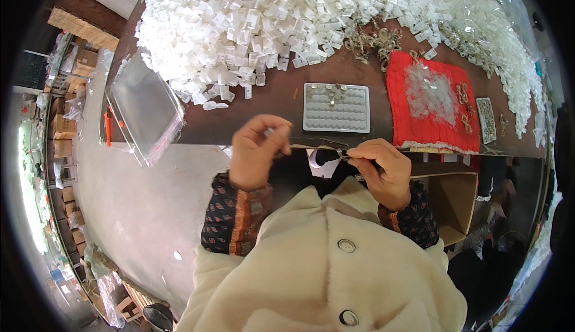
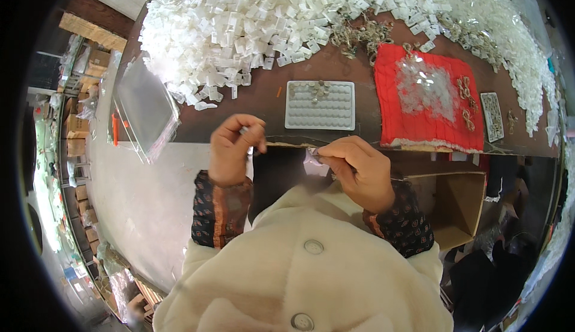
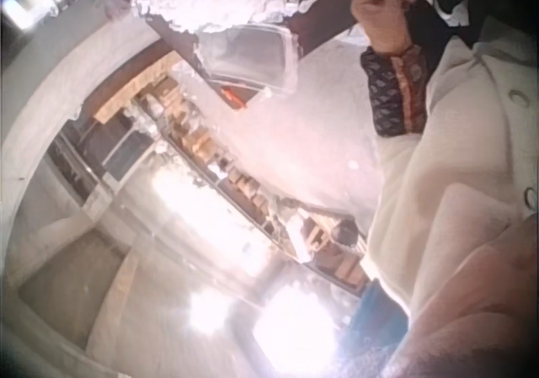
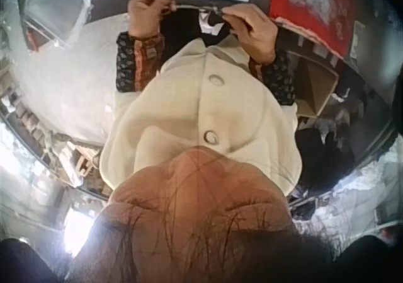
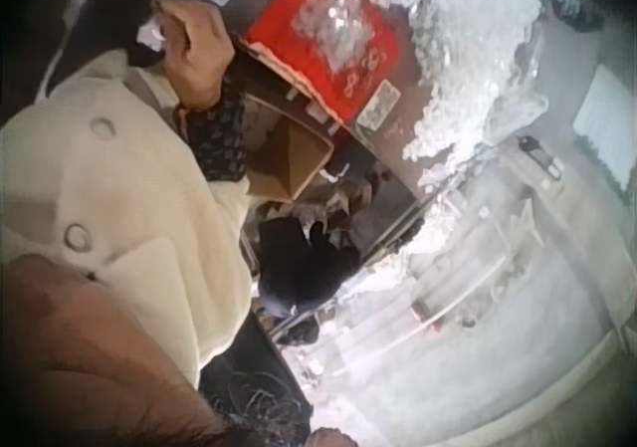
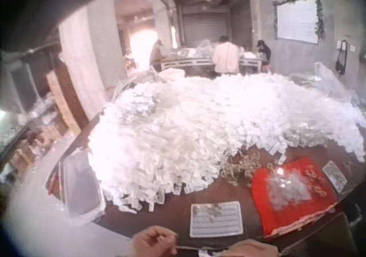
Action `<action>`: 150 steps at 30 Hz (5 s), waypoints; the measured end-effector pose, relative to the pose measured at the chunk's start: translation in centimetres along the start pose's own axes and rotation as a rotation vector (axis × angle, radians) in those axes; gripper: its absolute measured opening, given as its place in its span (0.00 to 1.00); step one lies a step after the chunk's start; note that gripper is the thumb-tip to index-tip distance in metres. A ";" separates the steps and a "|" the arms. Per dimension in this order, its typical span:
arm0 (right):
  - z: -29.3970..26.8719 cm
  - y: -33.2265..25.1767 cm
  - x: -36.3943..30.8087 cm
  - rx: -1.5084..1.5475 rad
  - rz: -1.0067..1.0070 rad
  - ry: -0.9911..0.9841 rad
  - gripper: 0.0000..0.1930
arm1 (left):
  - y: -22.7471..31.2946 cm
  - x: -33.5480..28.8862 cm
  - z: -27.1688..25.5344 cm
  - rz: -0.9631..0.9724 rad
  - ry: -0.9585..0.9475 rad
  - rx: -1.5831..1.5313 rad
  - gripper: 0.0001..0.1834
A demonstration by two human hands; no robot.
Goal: The person repeatedly picks small white plastic housings and metallic components from a tray, inserts the metal parts into the housings, and places the assembled units into a cardboard box. The person occasionally uses a small flashlight to illuminate the components during assembly.
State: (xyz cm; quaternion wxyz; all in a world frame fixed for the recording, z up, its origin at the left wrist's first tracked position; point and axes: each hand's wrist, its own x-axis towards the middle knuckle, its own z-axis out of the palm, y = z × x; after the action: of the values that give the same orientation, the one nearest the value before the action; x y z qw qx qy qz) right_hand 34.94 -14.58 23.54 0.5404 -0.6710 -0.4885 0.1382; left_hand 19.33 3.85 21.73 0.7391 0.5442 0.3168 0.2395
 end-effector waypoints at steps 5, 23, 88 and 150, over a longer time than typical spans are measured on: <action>0.5 0.4 0.5 0.014 -0.032 -0.012 0.08 | 1.8 4.9 -4.0 0.478 0.344 0.890 0.08; 0.3 1.3 0.1 0.329 0.149 -0.028 0.07 | 3.7 7.4 -5.6 0.608 0.437 0.650 0.10; 1.3 -1.8 -1.5 0.493 0.235 0.070 0.08 | -5.2 -4.6 5.6 0.451 -0.105 -0.215 0.17; 1.2 5.6 5.5 -0.418 -0.035 0.006 0.08 | -7.0 -2.5 3.7 0.038 -0.123 -0.627 0.07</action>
State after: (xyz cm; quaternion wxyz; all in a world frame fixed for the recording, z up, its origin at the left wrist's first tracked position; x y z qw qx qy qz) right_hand 39.58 -9.05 20.12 0.3932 -0.7603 -0.5166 0.0222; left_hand 20.39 -2.34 16.28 0.8839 0.3092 0.1718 0.3060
